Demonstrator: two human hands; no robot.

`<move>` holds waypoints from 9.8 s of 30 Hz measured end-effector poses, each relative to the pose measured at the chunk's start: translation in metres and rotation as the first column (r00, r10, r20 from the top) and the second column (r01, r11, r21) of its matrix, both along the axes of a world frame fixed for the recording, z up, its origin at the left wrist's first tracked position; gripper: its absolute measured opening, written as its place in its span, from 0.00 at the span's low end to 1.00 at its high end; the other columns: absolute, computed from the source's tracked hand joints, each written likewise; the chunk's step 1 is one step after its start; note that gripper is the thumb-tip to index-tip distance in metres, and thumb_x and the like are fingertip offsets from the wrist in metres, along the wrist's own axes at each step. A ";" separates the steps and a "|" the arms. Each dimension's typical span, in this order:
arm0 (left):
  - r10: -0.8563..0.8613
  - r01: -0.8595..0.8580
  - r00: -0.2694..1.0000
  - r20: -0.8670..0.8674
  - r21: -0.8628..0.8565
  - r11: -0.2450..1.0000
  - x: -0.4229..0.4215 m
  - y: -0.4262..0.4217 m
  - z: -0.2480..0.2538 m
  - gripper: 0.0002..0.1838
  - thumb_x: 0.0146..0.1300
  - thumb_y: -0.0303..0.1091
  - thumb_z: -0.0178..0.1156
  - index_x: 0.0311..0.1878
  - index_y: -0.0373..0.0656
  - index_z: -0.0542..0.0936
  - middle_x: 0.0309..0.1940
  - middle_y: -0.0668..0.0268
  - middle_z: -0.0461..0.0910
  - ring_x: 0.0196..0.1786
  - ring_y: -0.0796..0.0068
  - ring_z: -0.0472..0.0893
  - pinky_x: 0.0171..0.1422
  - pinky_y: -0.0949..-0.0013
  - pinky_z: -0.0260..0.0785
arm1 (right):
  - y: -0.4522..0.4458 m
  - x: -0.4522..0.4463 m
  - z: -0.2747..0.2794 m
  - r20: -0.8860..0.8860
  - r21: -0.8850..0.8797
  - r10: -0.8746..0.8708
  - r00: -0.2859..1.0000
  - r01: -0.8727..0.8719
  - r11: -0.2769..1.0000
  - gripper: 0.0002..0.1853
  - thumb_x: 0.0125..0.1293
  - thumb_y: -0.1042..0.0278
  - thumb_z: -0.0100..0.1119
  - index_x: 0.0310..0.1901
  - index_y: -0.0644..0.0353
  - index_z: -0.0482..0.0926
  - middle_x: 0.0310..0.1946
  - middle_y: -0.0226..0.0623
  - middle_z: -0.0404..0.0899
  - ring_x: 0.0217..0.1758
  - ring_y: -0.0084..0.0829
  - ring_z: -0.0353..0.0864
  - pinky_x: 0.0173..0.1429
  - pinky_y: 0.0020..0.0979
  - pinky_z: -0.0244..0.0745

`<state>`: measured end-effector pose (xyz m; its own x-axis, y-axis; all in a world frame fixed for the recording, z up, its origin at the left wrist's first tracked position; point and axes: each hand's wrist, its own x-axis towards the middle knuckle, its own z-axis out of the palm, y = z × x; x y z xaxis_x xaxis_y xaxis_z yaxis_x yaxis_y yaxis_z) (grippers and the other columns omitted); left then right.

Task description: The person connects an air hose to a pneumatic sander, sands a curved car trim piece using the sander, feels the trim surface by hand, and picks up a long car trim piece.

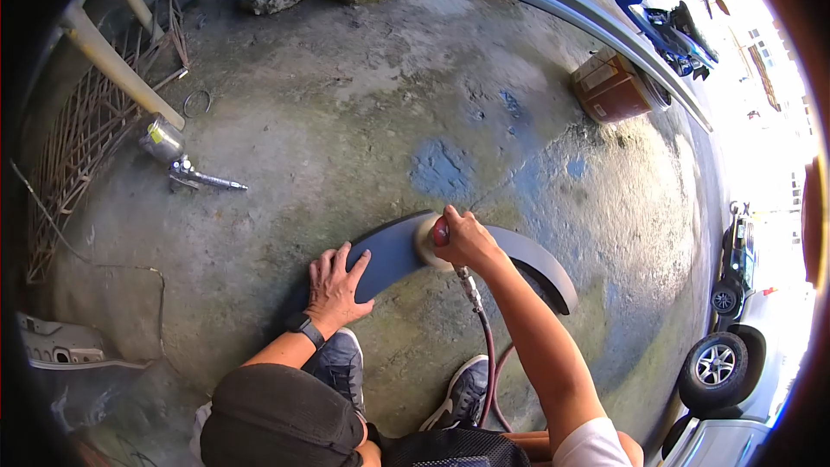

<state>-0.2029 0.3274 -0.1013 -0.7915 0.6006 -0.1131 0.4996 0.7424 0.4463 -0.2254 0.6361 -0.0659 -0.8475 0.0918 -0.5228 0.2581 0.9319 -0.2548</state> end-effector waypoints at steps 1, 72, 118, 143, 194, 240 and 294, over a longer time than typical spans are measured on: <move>0.002 -0.002 1.000 -0.007 0.005 1.000 0.000 0.000 -0.001 0.51 0.45 0.50 0.80 0.76 0.52 0.73 0.74 0.47 0.66 0.73 0.42 0.65 0.75 0.39 0.58 | 0.002 0.003 0.000 0.010 0.000 0.020 1.000 -0.020 1.000 0.42 0.61 0.56 0.68 0.76 0.56 0.66 0.55 0.64 0.78 0.52 0.61 0.88 0.53 0.51 0.86; 0.005 -0.005 1.000 -0.011 -0.024 1.000 0.002 -0.001 -0.008 0.54 0.44 0.53 0.80 0.74 0.40 0.69 0.75 0.50 0.65 0.74 0.45 0.64 0.76 0.40 0.57 | -0.006 -0.013 0.007 0.020 0.068 -0.031 0.999 0.030 0.997 0.34 0.64 0.57 0.66 0.70 0.55 0.69 0.56 0.63 0.77 0.55 0.61 0.87 0.54 0.50 0.86; 0.022 -0.022 1.000 -0.022 -0.020 1.000 0.005 0.006 -0.005 0.53 0.42 0.49 0.81 0.73 0.44 0.68 0.75 0.52 0.65 0.74 0.45 0.64 0.79 0.39 0.56 | -0.043 0.013 0.003 -0.094 0.001 -0.035 0.995 0.035 0.999 0.25 0.70 0.53 0.61 0.64 0.54 0.72 0.55 0.58 0.77 0.48 0.56 0.90 0.46 0.49 0.89; 0.017 -0.018 1.000 -0.006 -0.052 0.998 0.004 0.005 -0.007 0.52 0.43 0.49 0.80 0.72 0.45 0.69 0.76 0.52 0.64 0.74 0.45 0.63 0.78 0.39 0.56 | 0.015 0.002 0.005 0.024 0.068 -0.121 0.992 0.119 0.991 0.31 0.68 0.57 0.63 0.70 0.57 0.70 0.55 0.64 0.77 0.53 0.59 0.89 0.52 0.49 0.87; 0.004 -0.003 1.000 0.011 -0.027 1.000 0.002 0.003 -0.003 0.49 0.44 0.49 0.81 0.70 0.43 0.72 0.75 0.49 0.64 0.75 0.44 0.63 0.76 0.37 0.57 | -0.027 -0.012 0.014 0.090 -0.020 -0.019 0.996 0.020 1.000 0.43 0.58 0.59 0.70 0.76 0.54 0.67 0.55 0.60 0.79 0.55 0.60 0.88 0.56 0.50 0.87; 0.026 -0.026 1.000 -0.008 -0.006 1.000 0.003 0.003 -0.008 0.52 0.43 0.50 0.82 0.70 0.40 0.68 0.74 0.51 0.65 0.74 0.45 0.64 0.75 0.40 0.59 | -0.067 -0.009 0.010 0.033 -0.016 0.068 0.997 -0.068 0.998 0.34 0.67 0.55 0.64 0.73 0.53 0.69 0.54 0.63 0.78 0.51 0.60 0.89 0.50 0.50 0.87; 0.034 -0.034 0.999 0.019 -0.032 0.999 0.003 0.002 -0.008 0.57 0.42 0.51 0.83 0.75 0.40 0.65 0.76 0.53 0.64 0.75 0.47 0.63 0.77 0.42 0.57 | -0.043 0.031 0.016 0.020 -0.035 0.091 0.996 -0.090 0.995 0.31 0.64 0.58 0.68 0.67 0.55 0.71 0.50 0.62 0.77 0.45 0.60 0.90 0.47 0.50 0.88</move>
